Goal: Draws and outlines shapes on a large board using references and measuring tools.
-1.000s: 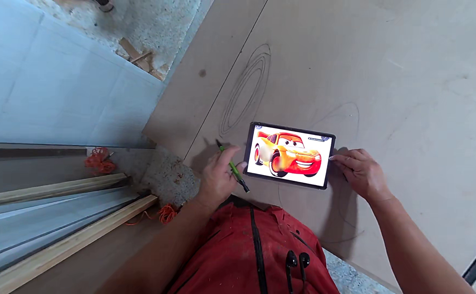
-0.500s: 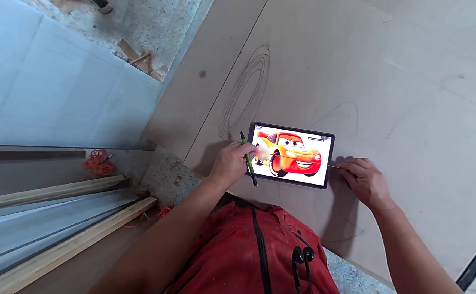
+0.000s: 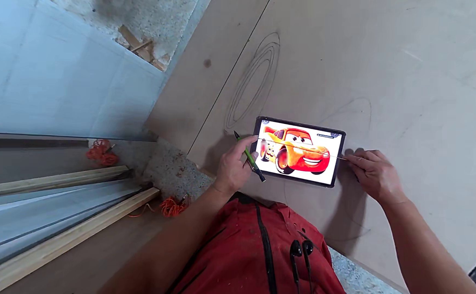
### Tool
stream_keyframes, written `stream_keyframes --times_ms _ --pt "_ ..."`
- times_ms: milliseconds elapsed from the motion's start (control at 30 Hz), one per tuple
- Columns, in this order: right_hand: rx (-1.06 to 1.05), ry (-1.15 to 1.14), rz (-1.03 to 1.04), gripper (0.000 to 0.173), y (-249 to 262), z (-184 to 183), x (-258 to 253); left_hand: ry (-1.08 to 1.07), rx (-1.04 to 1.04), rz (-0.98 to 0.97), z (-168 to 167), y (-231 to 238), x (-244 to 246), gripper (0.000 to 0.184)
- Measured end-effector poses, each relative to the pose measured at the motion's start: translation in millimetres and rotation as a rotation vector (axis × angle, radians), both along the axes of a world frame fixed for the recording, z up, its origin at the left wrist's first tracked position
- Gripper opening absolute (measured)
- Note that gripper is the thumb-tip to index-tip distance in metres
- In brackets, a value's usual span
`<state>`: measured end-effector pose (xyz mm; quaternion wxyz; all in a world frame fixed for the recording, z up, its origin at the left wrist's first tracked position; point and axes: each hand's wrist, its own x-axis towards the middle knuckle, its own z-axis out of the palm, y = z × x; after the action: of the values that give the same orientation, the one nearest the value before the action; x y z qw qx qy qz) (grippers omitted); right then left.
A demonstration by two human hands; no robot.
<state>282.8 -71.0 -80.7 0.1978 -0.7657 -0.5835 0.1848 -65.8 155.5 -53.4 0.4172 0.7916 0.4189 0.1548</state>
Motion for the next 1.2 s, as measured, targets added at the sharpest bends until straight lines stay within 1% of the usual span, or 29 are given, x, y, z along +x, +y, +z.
stream_keyframes --times_ms 200,467,800,1200 --pt "-0.011 -0.005 0.011 0.025 0.3 1.0 1.4 -0.001 -0.042 -0.003 -5.9 -4.5 0.8 0.042" --pt "-0.019 -0.003 0.027 0.027 1.2 0.8 3.3 0.078 0.009 -0.025 -4.3 -5.7 0.8 0.042" --pt "-0.054 0.008 0.036 0.029 1.9 1.8 6.3 0.106 0.019 -0.042 -1.2 -3.1 1.6 0.04" --pt "-0.051 0.014 0.037 0.028 2.2 1.7 6.9 0.082 0.008 -0.039 -1.8 -2.2 2.3 0.039"
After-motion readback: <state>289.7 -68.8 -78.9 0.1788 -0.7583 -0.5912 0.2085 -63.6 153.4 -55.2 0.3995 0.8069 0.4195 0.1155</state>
